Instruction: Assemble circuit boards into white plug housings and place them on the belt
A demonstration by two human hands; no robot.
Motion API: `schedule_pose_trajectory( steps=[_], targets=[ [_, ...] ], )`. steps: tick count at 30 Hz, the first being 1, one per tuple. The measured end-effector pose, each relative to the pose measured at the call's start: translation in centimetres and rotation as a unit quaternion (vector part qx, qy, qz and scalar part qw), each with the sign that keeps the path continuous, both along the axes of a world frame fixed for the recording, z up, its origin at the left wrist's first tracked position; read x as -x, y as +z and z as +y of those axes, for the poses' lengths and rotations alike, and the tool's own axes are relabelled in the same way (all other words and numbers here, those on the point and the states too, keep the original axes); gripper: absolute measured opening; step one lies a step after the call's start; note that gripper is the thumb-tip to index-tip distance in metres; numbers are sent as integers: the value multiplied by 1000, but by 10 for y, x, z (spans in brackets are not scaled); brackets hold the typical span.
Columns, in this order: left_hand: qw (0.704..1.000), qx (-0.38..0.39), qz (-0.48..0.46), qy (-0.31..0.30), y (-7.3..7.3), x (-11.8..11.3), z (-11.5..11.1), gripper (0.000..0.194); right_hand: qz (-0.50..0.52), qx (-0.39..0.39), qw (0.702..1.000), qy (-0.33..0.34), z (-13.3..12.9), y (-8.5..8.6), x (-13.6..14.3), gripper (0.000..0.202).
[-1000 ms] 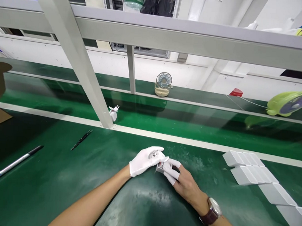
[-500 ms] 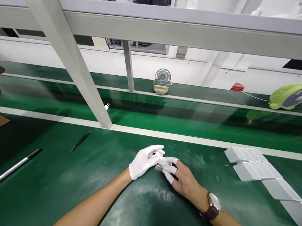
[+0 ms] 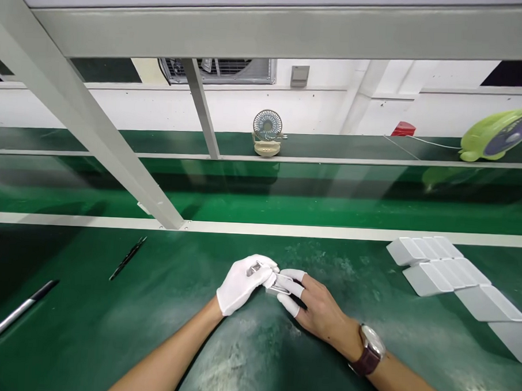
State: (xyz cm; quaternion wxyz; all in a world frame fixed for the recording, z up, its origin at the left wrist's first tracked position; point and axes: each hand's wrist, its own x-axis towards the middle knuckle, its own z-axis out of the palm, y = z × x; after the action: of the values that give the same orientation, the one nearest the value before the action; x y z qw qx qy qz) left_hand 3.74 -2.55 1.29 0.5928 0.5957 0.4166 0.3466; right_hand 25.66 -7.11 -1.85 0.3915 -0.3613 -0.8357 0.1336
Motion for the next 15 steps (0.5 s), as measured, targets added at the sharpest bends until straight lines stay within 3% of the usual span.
schedule_pose_trajectory(
  steps=[7,15],
  targets=[
    [1000,0,16,2,3,0,0,37,-35,-3,999,-11,-2,-1,-3,52],
    [1000,-12,1,16,-2,-4,0,39,-48,7,999,20,-2,-2,-2,40]
  ],
)
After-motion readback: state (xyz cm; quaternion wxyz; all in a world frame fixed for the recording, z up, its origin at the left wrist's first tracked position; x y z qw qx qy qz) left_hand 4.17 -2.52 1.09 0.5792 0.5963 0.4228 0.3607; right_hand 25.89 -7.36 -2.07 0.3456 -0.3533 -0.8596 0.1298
